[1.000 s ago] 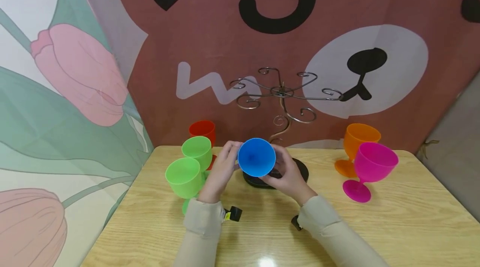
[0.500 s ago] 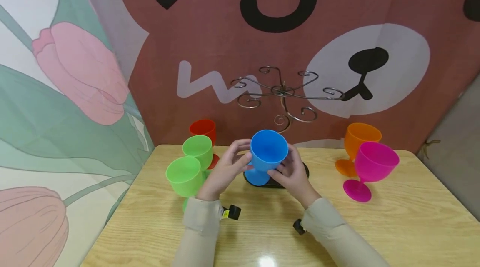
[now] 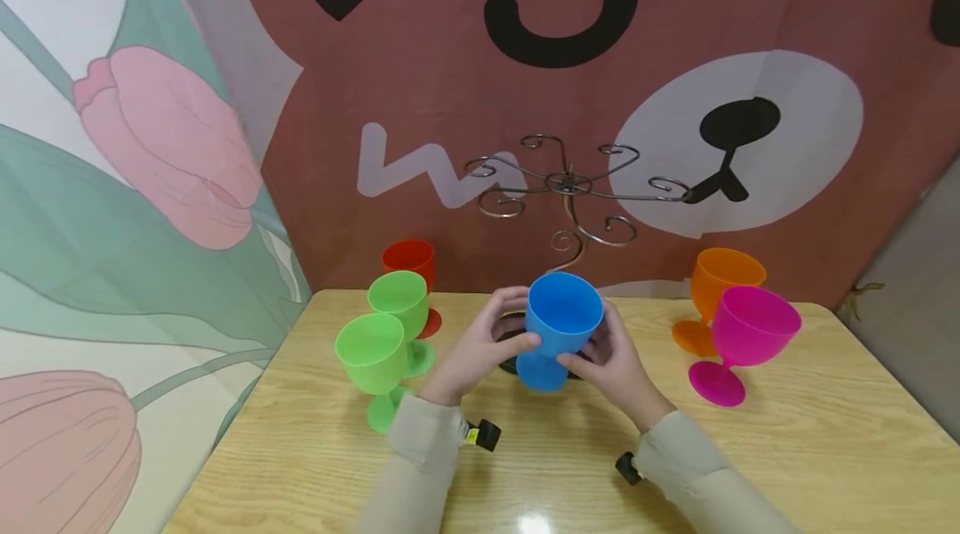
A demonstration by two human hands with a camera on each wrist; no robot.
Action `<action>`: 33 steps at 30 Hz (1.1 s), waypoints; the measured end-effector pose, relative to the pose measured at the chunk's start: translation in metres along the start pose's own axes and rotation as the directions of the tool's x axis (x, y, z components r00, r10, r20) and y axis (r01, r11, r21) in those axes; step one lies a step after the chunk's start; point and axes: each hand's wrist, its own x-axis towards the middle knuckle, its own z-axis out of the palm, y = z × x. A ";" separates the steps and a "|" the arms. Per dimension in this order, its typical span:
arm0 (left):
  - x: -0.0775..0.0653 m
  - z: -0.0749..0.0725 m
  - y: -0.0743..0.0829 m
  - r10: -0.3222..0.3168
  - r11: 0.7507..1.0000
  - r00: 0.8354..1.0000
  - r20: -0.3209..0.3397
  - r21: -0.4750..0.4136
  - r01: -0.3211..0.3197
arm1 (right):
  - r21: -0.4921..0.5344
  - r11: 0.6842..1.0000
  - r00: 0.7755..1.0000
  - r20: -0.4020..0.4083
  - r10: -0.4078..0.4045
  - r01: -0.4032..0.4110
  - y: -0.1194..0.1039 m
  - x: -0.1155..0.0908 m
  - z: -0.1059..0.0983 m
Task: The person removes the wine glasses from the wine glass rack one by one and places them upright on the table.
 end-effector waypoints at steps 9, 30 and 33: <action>0.008 0.034 -0.009 0.021 0.997 1.000 -0.017 0.070 -0.020 | -0.056 0.998 1.000 -0.007 0.000 -0.001 -0.001 -0.017 -0.028; 0.024 0.138 -0.022 0.067 0.988 0.996 -0.058 -0.135 -0.074 | -0.256 0.965 0.992 -0.128 0.017 -0.050 -0.012 -0.068 -0.095; 0.026 0.148 -0.023 0.061 0.979 0.997 -0.044 -0.194 -0.069 | -0.256 0.964 0.990 -0.136 0.041 -0.075 -0.009 -0.077 -0.104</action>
